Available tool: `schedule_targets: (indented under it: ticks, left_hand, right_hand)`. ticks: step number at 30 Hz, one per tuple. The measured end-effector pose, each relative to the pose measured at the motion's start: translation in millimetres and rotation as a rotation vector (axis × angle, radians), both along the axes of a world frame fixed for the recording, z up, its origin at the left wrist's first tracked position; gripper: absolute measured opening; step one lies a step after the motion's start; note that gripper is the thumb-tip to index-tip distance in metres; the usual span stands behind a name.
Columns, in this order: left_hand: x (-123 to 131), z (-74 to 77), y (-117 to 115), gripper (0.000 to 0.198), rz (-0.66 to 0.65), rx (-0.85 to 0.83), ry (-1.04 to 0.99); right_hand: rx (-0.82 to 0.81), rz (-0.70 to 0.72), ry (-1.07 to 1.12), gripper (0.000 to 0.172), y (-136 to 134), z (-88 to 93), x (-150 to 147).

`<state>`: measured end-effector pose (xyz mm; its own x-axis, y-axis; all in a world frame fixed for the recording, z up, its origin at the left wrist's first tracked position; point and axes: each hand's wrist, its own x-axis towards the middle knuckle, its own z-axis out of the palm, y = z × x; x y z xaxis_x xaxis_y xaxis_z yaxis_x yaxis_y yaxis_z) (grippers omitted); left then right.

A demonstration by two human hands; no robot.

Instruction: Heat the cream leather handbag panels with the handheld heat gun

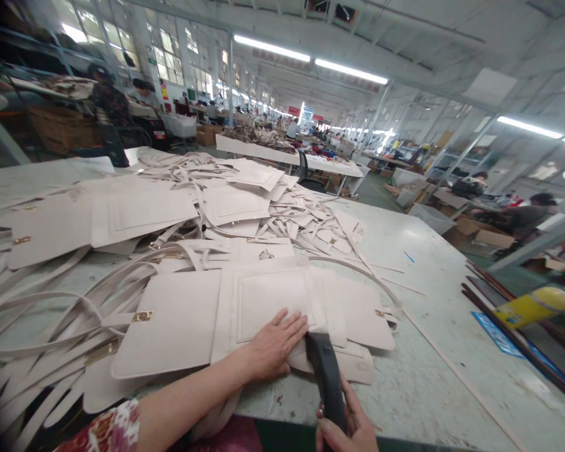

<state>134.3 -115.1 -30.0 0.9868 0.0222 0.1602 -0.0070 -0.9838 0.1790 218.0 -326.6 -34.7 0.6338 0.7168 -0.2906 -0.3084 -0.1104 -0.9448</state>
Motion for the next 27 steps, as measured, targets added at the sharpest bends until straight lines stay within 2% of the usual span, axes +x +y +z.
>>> schedule_targets:
  ticks: [4, 9, 14, 18, 20, 23, 27]
  left_hand:
    - [-6, -2.8, 5, 0.074, -0.026, 0.027, -0.001]
    - [-5, -4.1, 2, 0.078, -0.007, 0.04, 0.006]
    - [-7, -0.8, 5, 0.076, -0.032, 0.027, 0.015]
    - [-10, 0.4, 6, 0.064, -0.04, -0.003, -0.006]
    - [-10, -2.1, 5, 0.054, -0.031, 0.002, -0.03]
    - [-8, -7.7, 2, 0.046, -0.028, 0.048, -0.072]
    - [0, -8.4, 2, 0.033, -0.044, 0.106, -0.09]
  right_hand:
    - [-0.01, 0.093, 0.044, 0.09, 7, 3.6, 11]
    - [0.012, 0.087, 0.046, 0.072, 25, 10.1, 26]
    - [-0.035, 0.121, -0.105, 0.073, 50, 43.1, 50]
    - [-0.041, 0.065, -0.071, 0.071, 33, 63.0, 49]
    - [-0.031, 0.066, -0.02, 0.075, 19, 60.5, 39]
    - [-0.042, 0.123, 0.016, 0.083, 11, 45.1, 25]
    - [-0.127, 0.17, 0.006, 0.079, 28, 32.4, 26]
